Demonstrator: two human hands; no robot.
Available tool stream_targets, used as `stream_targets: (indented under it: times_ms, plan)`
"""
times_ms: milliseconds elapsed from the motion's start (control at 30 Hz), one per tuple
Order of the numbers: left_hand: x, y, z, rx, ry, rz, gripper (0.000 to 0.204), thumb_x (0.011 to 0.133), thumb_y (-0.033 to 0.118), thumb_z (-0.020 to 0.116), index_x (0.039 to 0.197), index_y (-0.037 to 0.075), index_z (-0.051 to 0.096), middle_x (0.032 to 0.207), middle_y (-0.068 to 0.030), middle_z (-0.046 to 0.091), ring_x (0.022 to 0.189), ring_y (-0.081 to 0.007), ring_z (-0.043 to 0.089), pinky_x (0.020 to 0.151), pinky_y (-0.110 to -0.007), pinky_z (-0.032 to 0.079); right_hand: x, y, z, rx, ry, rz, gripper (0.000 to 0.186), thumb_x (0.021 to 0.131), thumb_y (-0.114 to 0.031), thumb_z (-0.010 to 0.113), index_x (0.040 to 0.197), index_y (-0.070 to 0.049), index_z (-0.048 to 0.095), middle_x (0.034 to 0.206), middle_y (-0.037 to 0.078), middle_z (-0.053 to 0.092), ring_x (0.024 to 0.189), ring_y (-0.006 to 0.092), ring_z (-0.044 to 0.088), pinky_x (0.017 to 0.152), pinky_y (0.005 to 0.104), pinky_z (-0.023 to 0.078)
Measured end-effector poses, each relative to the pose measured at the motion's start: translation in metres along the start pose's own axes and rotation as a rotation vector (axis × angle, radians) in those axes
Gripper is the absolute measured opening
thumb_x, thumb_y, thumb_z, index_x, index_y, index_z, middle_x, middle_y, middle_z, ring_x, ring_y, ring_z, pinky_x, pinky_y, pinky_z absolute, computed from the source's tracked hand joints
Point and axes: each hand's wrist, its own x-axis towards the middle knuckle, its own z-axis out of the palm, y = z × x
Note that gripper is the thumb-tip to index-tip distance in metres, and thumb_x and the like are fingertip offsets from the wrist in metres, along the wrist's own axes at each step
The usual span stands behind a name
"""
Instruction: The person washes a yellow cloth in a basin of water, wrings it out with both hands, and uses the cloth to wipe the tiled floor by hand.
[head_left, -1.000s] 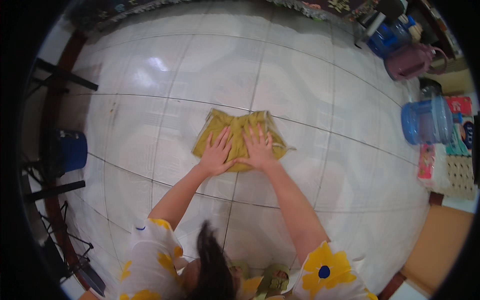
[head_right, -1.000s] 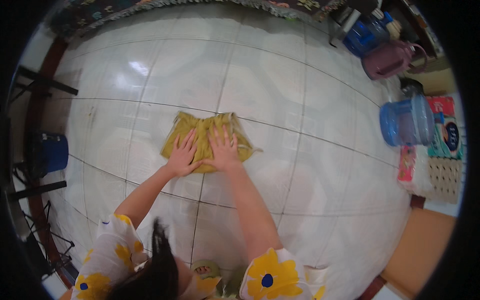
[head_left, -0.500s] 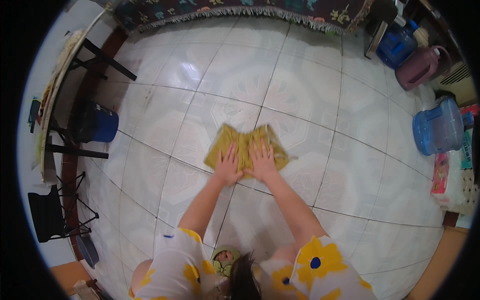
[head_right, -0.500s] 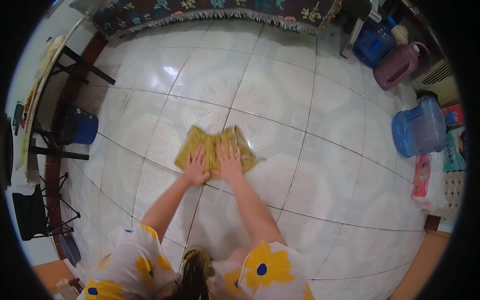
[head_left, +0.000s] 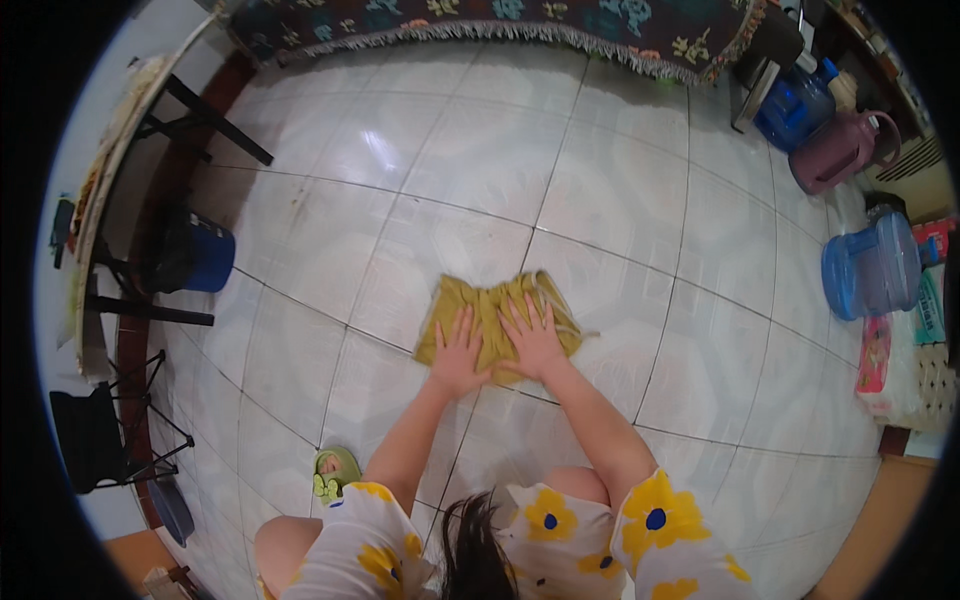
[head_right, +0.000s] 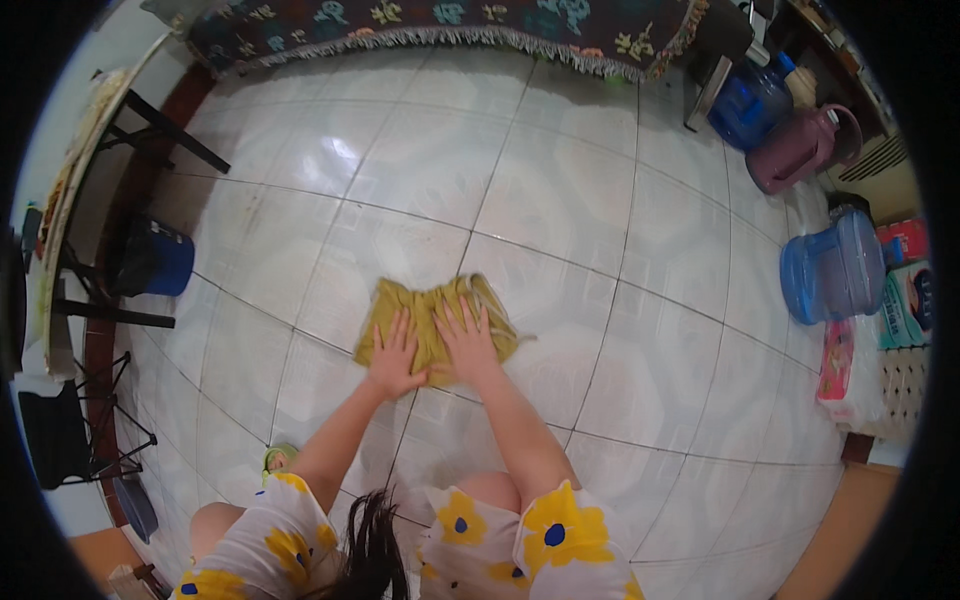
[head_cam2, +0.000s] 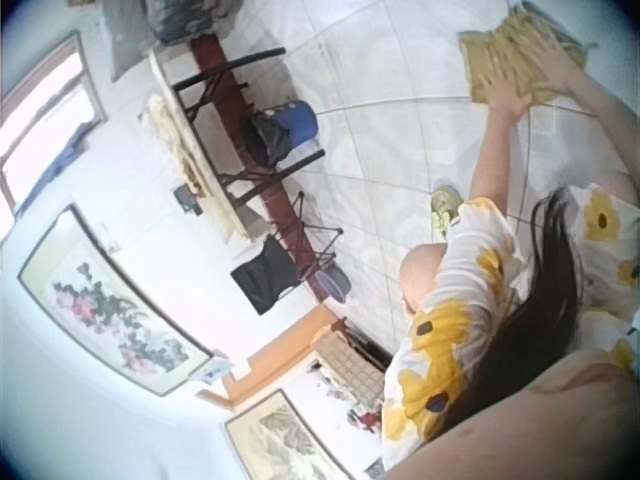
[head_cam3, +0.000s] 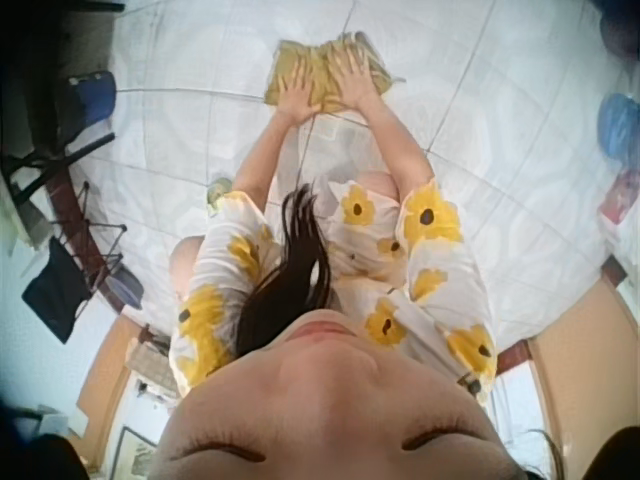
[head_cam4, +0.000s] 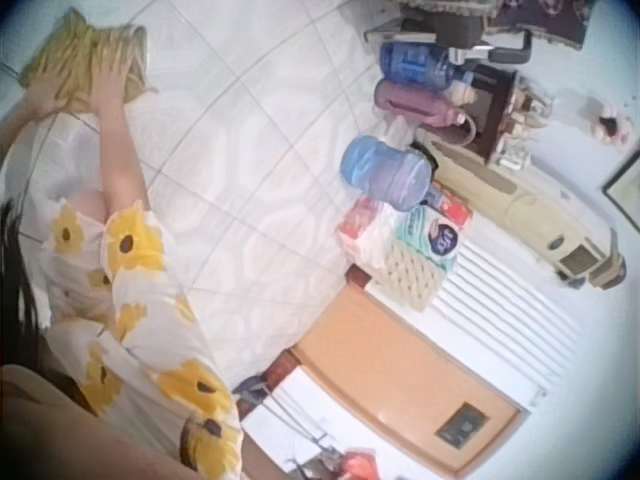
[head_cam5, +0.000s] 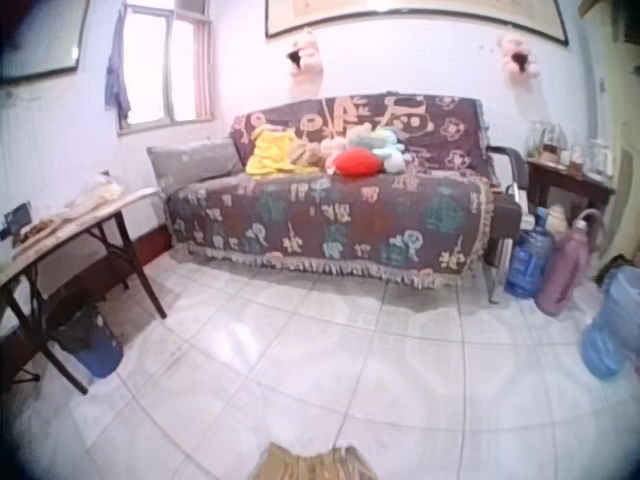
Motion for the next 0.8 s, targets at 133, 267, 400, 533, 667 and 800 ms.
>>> stream_targets:
  times_ms: [133, 267, 400, 533, 667, 800]
  plan:
    - [0.042, -0.032, -0.017, 0.017, 0.097, -0.045, 0.083, 0.069, 0.052, 0.053, 0.136, 0.007, 0.029, 0.146, -0.0174, 0.005, 0.136, -0.0303, 0.002, 0.101, -0.06, 0.003, 0.049, 0.008, -0.02, 0.048, -0.027, 0.097, 0.091, 0.071, -0.068, 0.047, 0.141, -0.017, 0.018, 0.147, 0.008, 0.01, 0.135, 0.0324, 0.002, 0.103, 0.0592, 0.003]
    - [0.088, -0.068, -0.035, 0.016, 0.113, 0.095, 0.083, 0.068, 0.049, 0.054, 0.137, 0.012, 0.027, 0.147, -0.0154, 0.004, 0.136, -0.0288, 0.003, 0.102, -0.06, 0.004, 0.085, 0.011, -0.019, 0.121, 0.084, 0.261, 0.091, 0.071, -0.067, 0.047, 0.141, -0.017, 0.016, 0.147, 0.008, 0.008, 0.135, 0.0325, -0.001, 0.102, 0.0601, 0.002]
    - [0.133, -0.109, -0.054, 0.042, 0.057, 0.189, 0.08, 0.069, 0.05, 0.053, 0.138, 0.015, 0.028, 0.147, -0.012, 0.004, 0.136, -0.0261, 0.004, 0.103, -0.059, 0.004, 0.126, 0.008, -0.023, 0.096, 0.076, 0.402, 0.09, 0.073, -0.067, 0.046, 0.141, -0.016, 0.015, 0.147, 0.009, 0.007, 0.135, 0.033, -0.001, 0.102, 0.0603, 0.003]
    - [0.204, -0.134, -0.078, 0.019, 0.082, 0.299, 0.074, 0.073, 0.05, 0.046, 0.135, 0.013, 0.032, 0.148, -0.0082, 0.006, 0.136, -0.0241, 0.006, 0.104, -0.055, 0.005, 0.179, 0.032, -0.038, 0.108, 0.127, 0.55, 0.085, 0.077, -0.065, 0.04, 0.141, -0.014, 0.014, 0.147, 0.01, 0.005, 0.135, 0.0346, -0.003, 0.103, 0.0591, 0.001]
    - [0.229, -0.149, -0.068, 0.004, 0.142, 0.336, 0.07, 0.075, 0.047, 0.043, 0.136, 0.014, 0.031, 0.147, -0.0079, 0.007, 0.136, -0.0244, 0.007, 0.105, -0.054, 0.005, 0.209, 0.039, -0.036, 0.07, 0.252, 0.656, 0.076, 0.084, -0.058, 0.035, 0.141, -0.011, 0.015, 0.147, 0.011, 0.004, 0.134, 0.0351, -0.003, 0.104, 0.0566, -0.002]
    - [0.183, -0.162, -0.061, -0.014, 0.124, 0.439, 0.072, 0.073, 0.042, 0.045, 0.136, 0.01, 0.03, 0.147, -0.012, 0.008, 0.136, -0.0264, 0.006, 0.105, -0.054, 0.005, 0.174, -0.017, -0.017, 0.065, 0.099, 0.58, 0.073, 0.085, -0.054, 0.034, 0.138, -0.006, 0.021, 0.146, 0.015, 0.006, 0.134, 0.0357, -0.002, 0.104, 0.0561, -0.003]
